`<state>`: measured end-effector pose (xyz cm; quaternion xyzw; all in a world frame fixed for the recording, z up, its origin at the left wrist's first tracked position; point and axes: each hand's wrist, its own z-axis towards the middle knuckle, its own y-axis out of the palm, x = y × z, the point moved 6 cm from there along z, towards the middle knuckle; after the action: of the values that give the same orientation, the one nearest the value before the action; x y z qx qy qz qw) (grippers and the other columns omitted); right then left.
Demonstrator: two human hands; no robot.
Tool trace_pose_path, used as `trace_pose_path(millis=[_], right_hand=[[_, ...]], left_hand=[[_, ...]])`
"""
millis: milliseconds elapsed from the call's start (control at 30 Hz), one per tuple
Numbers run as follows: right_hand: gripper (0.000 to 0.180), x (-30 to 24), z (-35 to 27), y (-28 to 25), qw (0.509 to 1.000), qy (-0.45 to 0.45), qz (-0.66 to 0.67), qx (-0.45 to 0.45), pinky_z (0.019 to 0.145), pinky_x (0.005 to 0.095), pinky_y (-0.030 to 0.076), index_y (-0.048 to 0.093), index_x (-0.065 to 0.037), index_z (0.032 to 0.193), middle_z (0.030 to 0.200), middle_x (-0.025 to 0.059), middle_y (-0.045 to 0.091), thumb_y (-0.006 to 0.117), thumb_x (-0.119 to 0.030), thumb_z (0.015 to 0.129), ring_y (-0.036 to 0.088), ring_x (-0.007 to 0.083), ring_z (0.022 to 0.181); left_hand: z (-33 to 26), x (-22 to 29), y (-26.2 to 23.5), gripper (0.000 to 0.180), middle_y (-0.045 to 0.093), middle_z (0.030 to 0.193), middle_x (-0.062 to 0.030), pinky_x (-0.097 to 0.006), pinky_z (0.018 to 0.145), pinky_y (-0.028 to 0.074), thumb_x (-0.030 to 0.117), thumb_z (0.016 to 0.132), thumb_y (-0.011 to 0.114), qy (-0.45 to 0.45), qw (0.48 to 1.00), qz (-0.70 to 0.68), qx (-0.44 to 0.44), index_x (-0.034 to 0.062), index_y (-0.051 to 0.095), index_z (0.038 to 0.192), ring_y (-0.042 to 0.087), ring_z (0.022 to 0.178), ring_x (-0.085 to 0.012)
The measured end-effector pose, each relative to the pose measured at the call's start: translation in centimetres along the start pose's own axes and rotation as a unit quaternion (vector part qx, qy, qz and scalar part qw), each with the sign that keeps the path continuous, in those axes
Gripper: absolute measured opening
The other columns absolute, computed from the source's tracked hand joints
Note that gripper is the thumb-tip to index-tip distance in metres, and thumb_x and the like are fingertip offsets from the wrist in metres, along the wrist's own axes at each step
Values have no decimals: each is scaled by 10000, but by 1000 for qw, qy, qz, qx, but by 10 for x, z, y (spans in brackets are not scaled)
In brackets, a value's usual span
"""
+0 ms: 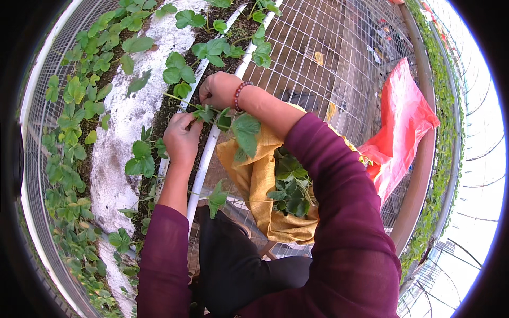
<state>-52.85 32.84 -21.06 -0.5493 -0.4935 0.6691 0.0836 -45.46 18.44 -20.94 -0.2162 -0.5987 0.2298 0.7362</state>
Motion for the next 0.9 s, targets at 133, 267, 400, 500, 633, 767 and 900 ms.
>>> trace_pose_path(millis=[133, 267, 400, 500, 633, 767, 900], right_hand=[[112, 0, -1, 1, 1000, 10, -13, 24, 662, 342, 527, 719, -125, 789, 748, 74, 682, 660, -143, 696, 657, 249, 703], [107, 3, 1, 3, 998, 41, -26, 28, 661, 348, 528, 714, -116, 777, 748, 84, 681, 667, -141, 684, 657, 262, 706], [124, 8, 10, 4, 998, 38, -47, -6, 628, 344, 509, 688, -76, 768, 729, 86, 670, 668, -80, 645, 645, 238, 671], [140, 1, 15, 4, 998, -10, -44, -44, 609, 338, 499, 676, -54, 759, 723, 80, 667, 663, -51, 620, 635, 220, 649], [104, 7, 18, 3, 998, 16, -12, -66, 605, 335, 492, 669, -48, 753, 714, 85, 656, 660, -70, 652, 625, 211, 645], [110, 7, 18, 6, 999, 35, -34, -14, 622, 345, 500, 671, -54, 765, 720, 106, 654, 685, -134, 690, 632, 237, 657], [139, 15, 9, 1, 995, 54, -41, 71, 643, 340, 510, 665, -47, 775, 726, 112, 654, 706, -165, 714, 633, 238, 662]], left_hand=[[2, -2, -2, 153, 645, 834, -96, -308, 621, 480, 56, 723, 720, 42, 999, 2, 18, 24, 684, 869, 616, 676, -243], [-1, 3, -2, 158, 650, 810, -105, -315, 625, 489, 66, 720, 727, 10, 999, -32, -5, 36, 695, 872, 624, 676, -261], [-5, 2, 4, 192, 648, 779, -102, -306, 588, 481, 81, 714, 748, -25, 997, -72, -14, 47, 701, 897, 620, 636, -240], [-3, 5, 2, 205, 643, 759, -88, -282, 563, 472, 75, 720, 745, -26, 995, -98, 6, 27, 694, 912, 603, 601, -180], [-3, 3, 5, 190, 639, 752, -80, -269, 557, 473, 71, 734, 736, -30, 993, -113, 26, 18, 694, 912, 593, 587, -150], [-6, -21, 10, 119, 652, 774, -98, -286, 600, 490, 73, 783, 689, -82, 956, -274, 72, 2, 691, 878, 615, 628, -185], [-13, -32, 20, 149, 660, 825, -64, -283, 676, 498, 110, 840, 624, -59, 960, -271, 36, -6, 681, 914, 621, 712, -167]])
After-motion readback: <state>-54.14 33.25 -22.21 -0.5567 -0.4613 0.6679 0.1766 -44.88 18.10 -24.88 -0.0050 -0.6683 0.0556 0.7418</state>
